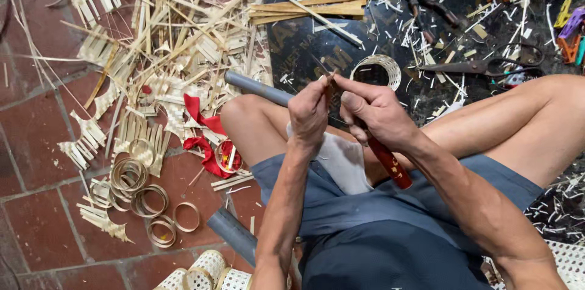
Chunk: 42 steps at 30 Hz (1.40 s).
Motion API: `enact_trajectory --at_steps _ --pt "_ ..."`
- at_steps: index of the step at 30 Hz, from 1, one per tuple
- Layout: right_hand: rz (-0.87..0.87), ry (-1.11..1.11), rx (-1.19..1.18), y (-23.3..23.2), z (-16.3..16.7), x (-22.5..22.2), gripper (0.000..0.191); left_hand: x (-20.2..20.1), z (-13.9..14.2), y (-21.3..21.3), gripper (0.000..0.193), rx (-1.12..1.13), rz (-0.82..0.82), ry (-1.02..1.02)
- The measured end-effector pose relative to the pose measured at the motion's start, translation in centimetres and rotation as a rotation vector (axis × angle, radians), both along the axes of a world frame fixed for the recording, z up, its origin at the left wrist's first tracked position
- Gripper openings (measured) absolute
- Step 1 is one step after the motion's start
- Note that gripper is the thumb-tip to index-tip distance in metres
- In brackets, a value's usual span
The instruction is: The person sits on the floor weaving thin bamboo strips and trimming them with a knife. They fit a woven bamboo disc into a perforated bamboo cup-shaped basket body, press it into place, and wrap a strip around the rim, working among piles of bamboo strips and finished baskets.
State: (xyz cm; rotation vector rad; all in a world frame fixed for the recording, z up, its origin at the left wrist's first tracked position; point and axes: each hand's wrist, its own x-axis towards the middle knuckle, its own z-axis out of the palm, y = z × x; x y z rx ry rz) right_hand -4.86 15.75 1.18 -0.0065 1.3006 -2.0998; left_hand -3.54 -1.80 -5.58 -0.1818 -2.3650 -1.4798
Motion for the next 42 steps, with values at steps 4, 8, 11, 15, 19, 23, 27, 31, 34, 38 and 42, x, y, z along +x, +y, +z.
enact_trajectory --at_steps 4,8,11,15,19,23,27,31,34,38,42 --pt "-0.041 0.020 0.048 0.5 -1.7 0.3 0.049 1.2 3.1 -0.1 0.037 0.086 0.008 0.007" --pt "0.060 0.205 0.118 -0.2 -0.8 1.0 0.048 2.0 8.3 -0.6 0.030 0.002 0.103 0.119" --pt "0.066 0.189 0.078 -1.4 -0.8 0.4 0.049 0.9 12.5 -2.4 0.018 -0.138 0.102 0.164" --pt "0.182 0.196 0.259 -4.9 -4.1 -1.2 0.047 1.5 18.5 -7.1 0.006 -0.010 0.271 0.230" --pt "0.321 -0.161 0.245 -8.5 -7.5 -2.9 0.048 1.4 24.3 -15.9 0.014 0.179 0.310 0.351" --pt "0.539 0.120 0.313 -12.4 -7.7 -7.1 0.044 1.5 26.0 -22.6 0.020 0.372 0.363 0.435" --pt "0.317 1.213 0.327 -10.8 -5.4 -11.5 0.040 -1.7 21.1 -26.2 0.010 0.667 0.433 0.381" --pt "0.076 1.533 0.870 -1.2 -3.8 -14.5 0.048 -4.0 15.4 -27.8 0.006 0.916 0.402 0.282" --pt "0.098 1.390 1.321 7.0 -5.0 -15.2 0.055 -5.0 12.2 -26.7 0.009 0.973 0.294 0.226" --pt "0.109 1.168 1.566 15.5 -9.0 -13.0 0.053 -6.3 8.0 -22.6 0.008 0.991 0.368 0.056" --pt "0.079 1.178 1.671 19.3 -10.1 -11.6 0.043 -7.8 2.5 -16.6 0.006 1.078 0.258 -0.109"
